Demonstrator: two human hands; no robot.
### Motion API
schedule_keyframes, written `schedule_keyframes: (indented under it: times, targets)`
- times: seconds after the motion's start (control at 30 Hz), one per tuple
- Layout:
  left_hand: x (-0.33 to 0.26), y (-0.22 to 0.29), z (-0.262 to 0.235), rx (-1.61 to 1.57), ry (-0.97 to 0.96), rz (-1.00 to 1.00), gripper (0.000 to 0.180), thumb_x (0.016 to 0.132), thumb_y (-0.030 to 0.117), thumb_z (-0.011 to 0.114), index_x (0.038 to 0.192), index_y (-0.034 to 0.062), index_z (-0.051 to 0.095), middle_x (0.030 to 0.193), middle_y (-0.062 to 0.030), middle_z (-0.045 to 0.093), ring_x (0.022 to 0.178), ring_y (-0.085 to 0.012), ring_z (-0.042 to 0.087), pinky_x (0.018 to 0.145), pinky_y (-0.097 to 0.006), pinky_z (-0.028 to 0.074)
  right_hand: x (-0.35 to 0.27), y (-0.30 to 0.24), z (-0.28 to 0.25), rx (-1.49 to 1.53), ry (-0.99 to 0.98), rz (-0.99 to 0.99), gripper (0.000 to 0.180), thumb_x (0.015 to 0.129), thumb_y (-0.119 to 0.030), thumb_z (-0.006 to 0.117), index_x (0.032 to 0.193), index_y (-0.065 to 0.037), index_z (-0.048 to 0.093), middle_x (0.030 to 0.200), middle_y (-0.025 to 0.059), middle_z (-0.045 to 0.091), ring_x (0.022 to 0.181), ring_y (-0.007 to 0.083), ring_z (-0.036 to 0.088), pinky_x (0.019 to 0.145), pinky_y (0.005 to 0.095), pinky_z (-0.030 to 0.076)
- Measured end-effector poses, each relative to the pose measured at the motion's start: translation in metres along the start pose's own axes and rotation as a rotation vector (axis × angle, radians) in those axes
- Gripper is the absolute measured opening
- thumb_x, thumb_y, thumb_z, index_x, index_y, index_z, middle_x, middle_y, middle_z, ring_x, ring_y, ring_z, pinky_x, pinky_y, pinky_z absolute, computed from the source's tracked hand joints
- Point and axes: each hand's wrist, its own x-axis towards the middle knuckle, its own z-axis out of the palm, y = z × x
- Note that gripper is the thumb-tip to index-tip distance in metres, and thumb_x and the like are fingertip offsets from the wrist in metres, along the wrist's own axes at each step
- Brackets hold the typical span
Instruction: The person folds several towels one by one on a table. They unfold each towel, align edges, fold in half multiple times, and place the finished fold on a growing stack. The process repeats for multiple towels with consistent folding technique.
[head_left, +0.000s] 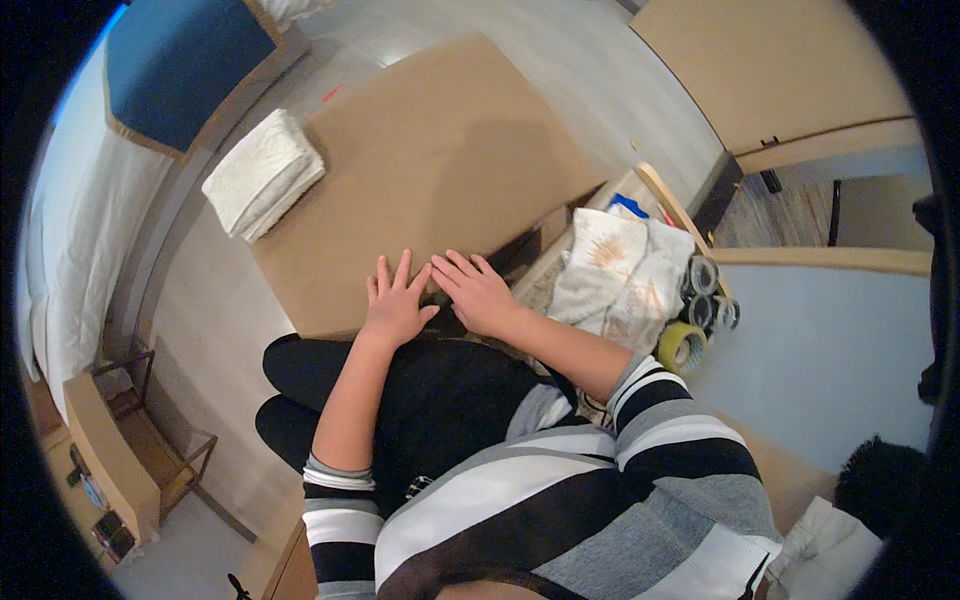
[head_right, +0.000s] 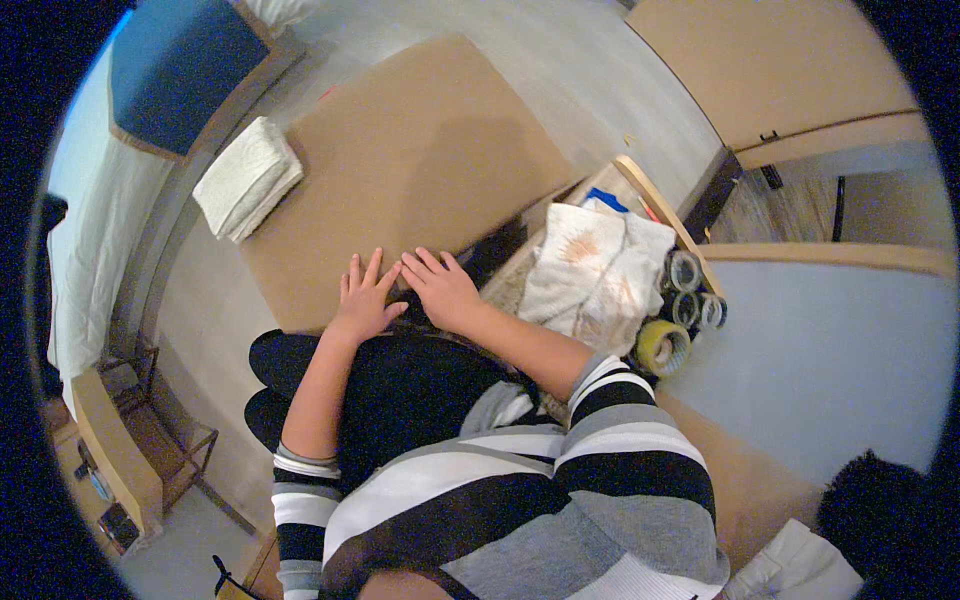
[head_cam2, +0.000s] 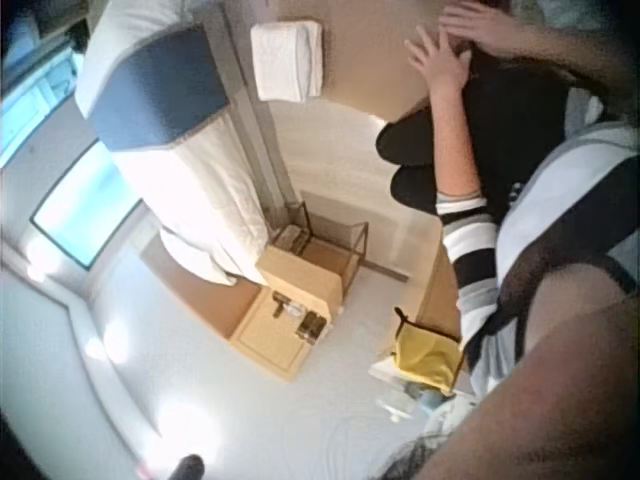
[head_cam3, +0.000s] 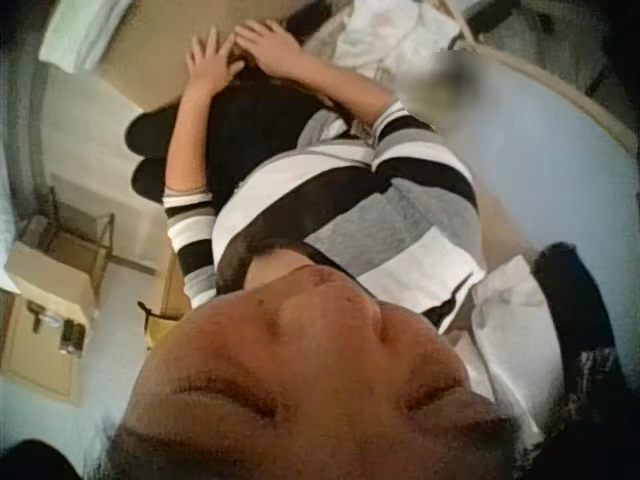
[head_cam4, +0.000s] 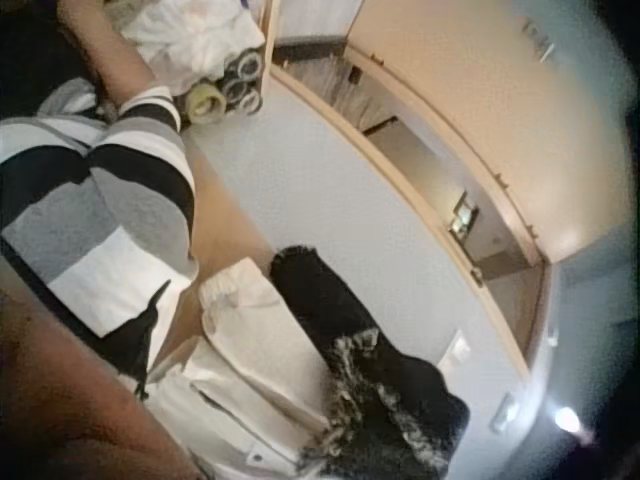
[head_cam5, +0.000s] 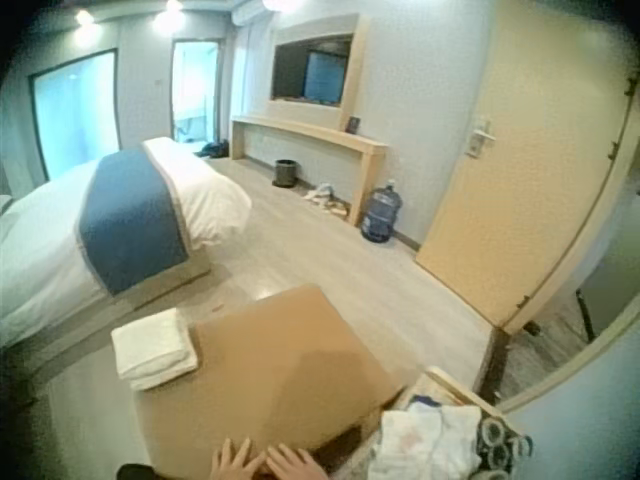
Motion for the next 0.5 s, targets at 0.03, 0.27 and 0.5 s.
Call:
schedule_keyframes:
  times: [0.03,0.27,0.5]
  targets:
    - [0.005,0.011,-0.001,-0.018,-0.025,0.034,0.07,0.083,0.045,0.066,0.145,0.0263,0.04,0.159,-0.0127,0.015,0.142,-0.049,0.013,0.11,-0.064,0.022,-0.008,0.002,-0.008,0.061,-0.052,0.07,0.057,0.077,-0.021,0.066,0.13,-0.007,0.05,0.137,0.0143,0.047,0.126,0.0322,0.045,0.103,0.0476,0.036]
    - [0.036,0.076,-0.014,-0.377,-0.107,0.28,0.05,0.09,0.032,0.06,0.13,0.0028,0.052,0.132,-0.0185,0.054,0.124,-0.0349,0.049,0.105,-0.04,0.04,-0.045,0.048,-0.068,-0.372,-0.128,0.547,0.039,0.073,-0.016,0.067,0.109,-0.008,0.056,0.101,0.0094,0.058,0.097,0.0294,0.058,0.079,0.0441,0.044]
    - [0.038,0.105,-0.011,-0.376,-0.112,0.34,0.055,0.089,0.033,0.061,0.135,0.0062,0.046,0.133,-0.019,0.051,0.117,-0.0374,0.053,0.099,-0.045,0.044,-0.072,0.086,-0.085,-0.268,-0.444,0.747,0.022,0.077,-0.008,0.061,0.099,-0.006,0.063,0.093,0.012,0.066,0.088,0.0303,0.067,0.066,0.0437,0.054]
